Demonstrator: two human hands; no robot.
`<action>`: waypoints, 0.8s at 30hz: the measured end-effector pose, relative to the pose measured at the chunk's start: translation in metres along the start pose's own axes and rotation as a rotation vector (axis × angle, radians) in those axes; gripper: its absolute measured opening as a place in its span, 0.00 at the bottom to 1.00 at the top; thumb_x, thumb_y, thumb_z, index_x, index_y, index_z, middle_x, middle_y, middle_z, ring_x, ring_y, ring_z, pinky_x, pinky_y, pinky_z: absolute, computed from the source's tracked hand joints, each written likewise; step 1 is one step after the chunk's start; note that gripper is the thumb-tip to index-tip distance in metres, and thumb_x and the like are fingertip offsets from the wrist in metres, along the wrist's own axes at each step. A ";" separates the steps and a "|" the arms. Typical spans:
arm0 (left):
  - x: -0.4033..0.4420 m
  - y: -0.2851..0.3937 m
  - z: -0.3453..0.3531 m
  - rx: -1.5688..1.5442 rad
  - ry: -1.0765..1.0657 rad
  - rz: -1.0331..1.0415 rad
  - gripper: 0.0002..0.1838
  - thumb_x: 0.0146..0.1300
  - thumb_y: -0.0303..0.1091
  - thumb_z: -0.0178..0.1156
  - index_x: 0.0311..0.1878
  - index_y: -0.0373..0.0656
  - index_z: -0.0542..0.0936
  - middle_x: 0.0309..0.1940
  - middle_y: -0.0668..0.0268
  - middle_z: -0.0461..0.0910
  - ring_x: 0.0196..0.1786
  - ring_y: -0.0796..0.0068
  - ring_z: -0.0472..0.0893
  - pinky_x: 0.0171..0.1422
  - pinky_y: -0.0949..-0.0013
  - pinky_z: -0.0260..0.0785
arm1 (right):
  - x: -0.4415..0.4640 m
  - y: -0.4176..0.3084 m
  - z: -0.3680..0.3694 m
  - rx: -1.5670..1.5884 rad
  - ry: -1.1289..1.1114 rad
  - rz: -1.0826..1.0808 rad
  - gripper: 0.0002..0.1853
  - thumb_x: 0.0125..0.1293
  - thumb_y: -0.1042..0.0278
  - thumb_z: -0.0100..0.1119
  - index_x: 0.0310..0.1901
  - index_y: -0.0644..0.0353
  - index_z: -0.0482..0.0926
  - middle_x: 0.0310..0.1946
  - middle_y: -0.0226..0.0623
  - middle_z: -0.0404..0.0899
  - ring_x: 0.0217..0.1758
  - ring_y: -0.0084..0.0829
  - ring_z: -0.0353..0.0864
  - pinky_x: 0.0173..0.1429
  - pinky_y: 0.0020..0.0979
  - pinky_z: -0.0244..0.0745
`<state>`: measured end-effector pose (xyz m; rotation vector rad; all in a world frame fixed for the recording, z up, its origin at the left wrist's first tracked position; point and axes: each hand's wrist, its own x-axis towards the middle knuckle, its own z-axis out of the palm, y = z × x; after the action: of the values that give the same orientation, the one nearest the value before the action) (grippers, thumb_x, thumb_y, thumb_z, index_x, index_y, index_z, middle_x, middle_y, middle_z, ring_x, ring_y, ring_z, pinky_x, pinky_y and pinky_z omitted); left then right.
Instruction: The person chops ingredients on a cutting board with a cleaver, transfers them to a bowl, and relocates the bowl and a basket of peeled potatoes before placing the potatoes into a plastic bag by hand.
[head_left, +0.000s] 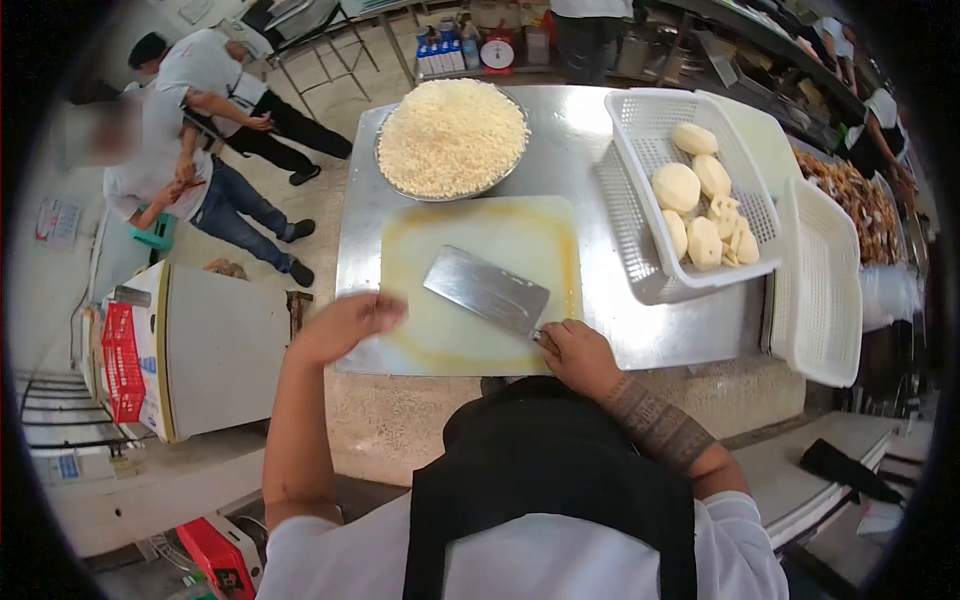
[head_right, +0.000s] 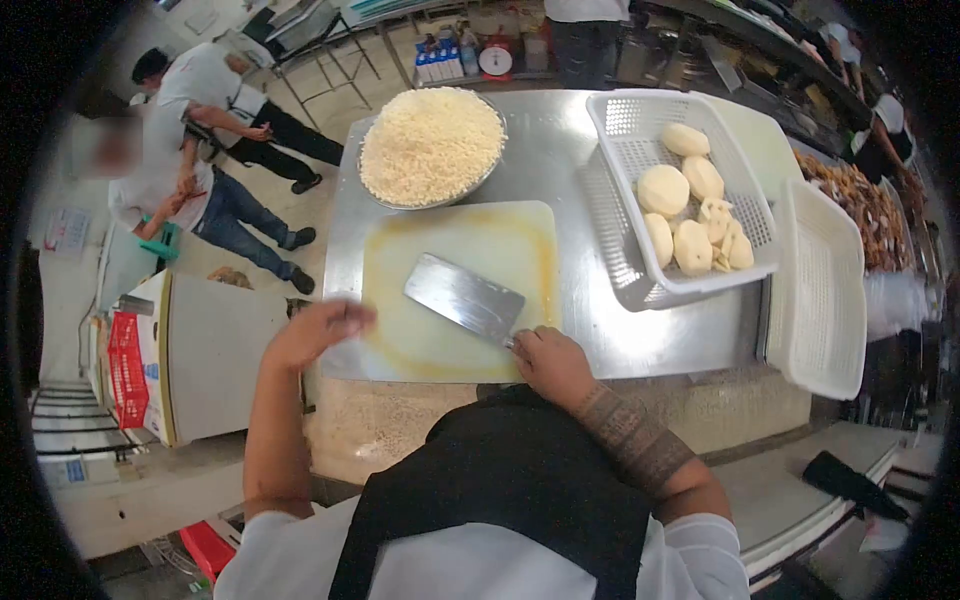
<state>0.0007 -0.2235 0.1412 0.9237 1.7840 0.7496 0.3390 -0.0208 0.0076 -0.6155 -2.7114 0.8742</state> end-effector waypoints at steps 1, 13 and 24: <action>-0.016 -0.031 0.005 -0.225 -0.172 -0.084 0.22 0.72 0.42 0.65 0.57 0.33 0.83 0.55 0.50 0.86 0.59 0.56 0.85 0.67 0.55 0.75 | 0.002 -0.002 0.007 0.008 0.007 0.005 0.14 0.63 0.63 0.69 0.48 0.57 0.80 0.39 0.43 0.81 0.46 0.47 0.84 0.48 0.46 0.81; -0.093 -0.189 0.126 0.608 0.086 -0.125 0.17 0.62 0.31 0.66 0.52 0.32 0.82 0.52 0.43 0.82 0.52 0.43 0.83 0.60 0.49 0.76 | 0.001 -0.023 0.018 -0.183 -0.066 0.216 0.14 0.65 0.58 0.68 0.39 0.60 0.78 0.36 0.44 0.81 0.43 0.48 0.85 0.47 0.47 0.81; 0.037 0.000 0.178 1.026 0.317 0.876 0.40 0.66 0.39 0.62 0.81 0.43 0.63 0.83 0.51 0.57 0.84 0.41 0.57 0.84 0.35 0.47 | -0.017 -0.099 -0.053 -0.302 0.054 0.165 0.13 0.62 0.61 0.70 0.34 0.60 0.78 0.32 0.43 0.81 0.40 0.46 0.84 0.45 0.46 0.81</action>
<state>0.1569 -0.1771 0.0610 2.4774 2.0154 0.4486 0.3403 -0.0745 0.1070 -0.9197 -2.7958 0.4737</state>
